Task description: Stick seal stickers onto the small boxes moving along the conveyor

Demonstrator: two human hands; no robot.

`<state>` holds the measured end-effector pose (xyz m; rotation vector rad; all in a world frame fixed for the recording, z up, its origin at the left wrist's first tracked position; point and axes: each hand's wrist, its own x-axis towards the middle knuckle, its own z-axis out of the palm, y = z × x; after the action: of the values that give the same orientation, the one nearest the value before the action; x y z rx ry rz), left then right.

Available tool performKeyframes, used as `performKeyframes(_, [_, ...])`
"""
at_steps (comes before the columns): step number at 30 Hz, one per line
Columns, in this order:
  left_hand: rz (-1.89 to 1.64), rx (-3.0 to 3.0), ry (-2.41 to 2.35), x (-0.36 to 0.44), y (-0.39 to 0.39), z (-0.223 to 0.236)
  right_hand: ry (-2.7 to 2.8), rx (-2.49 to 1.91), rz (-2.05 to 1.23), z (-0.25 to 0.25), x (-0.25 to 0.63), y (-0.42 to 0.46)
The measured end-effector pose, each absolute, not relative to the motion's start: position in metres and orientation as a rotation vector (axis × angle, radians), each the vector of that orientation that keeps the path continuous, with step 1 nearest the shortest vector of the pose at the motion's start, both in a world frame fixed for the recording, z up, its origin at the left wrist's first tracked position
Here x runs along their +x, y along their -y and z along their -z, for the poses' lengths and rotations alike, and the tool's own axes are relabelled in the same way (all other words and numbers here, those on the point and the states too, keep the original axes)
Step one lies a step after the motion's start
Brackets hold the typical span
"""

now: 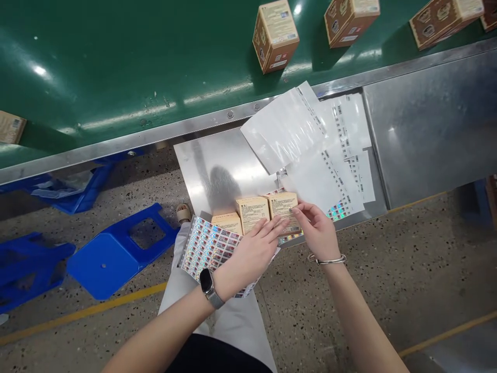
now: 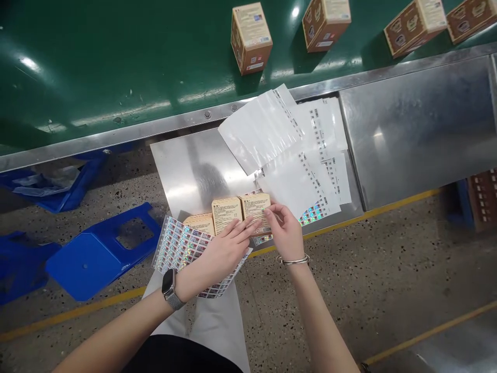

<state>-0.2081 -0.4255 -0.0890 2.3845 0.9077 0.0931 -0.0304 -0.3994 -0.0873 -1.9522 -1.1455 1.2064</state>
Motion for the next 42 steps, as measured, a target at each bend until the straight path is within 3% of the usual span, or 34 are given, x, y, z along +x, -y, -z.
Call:
performKeyframes(7, [-0.113,2.364,-0.918,-0.205,0.427,0.092,1.176,-2.032,-0.938,0.091,-0.042,0.402])
performKeyframes(12, [-0.159,2.290,-0.913,-0.206,0.425,0.093,0.995,-2.003,-1.160,0.092,-0.014,0.389])
performKeyframes(16, [-0.374,2.126,-0.921,-0.215,0.421,0.075,1.723,-1.852,-1.191,0.074,0.007,0.376])
performKeyframes(21, [-0.467,1.546,-1.137,-0.246,0.425,0.036,2.895,-1.484,-0.685,0.077,0.003,0.370])
performKeyframes(28, [-0.656,0.772,-1.382,-0.320,0.432,0.046,2.933,-1.344,-0.684,0.062,-0.004,0.296])
performKeyframes(32, [-0.693,0.526,-1.438,-0.360,0.433,0.052,2.775,-1.288,-0.688,0.069,-0.062,0.194])
performKeyframes(36, [-0.764,0.436,-1.427,-0.387,0.433,0.051,2.745,-1.510,-0.688,0.099,-0.148,0.118])
performKeyframes(39, [-0.794,0.373,-1.399,-0.405,0.431,0.056,2.771,-1.704,-0.495,0.112,-0.206,0.106])
performKeyframes(42, [-0.839,0.342,-1.402,-0.423,0.430,0.064,2.830,-1.443,-0.448,0.116,-0.266,0.126])
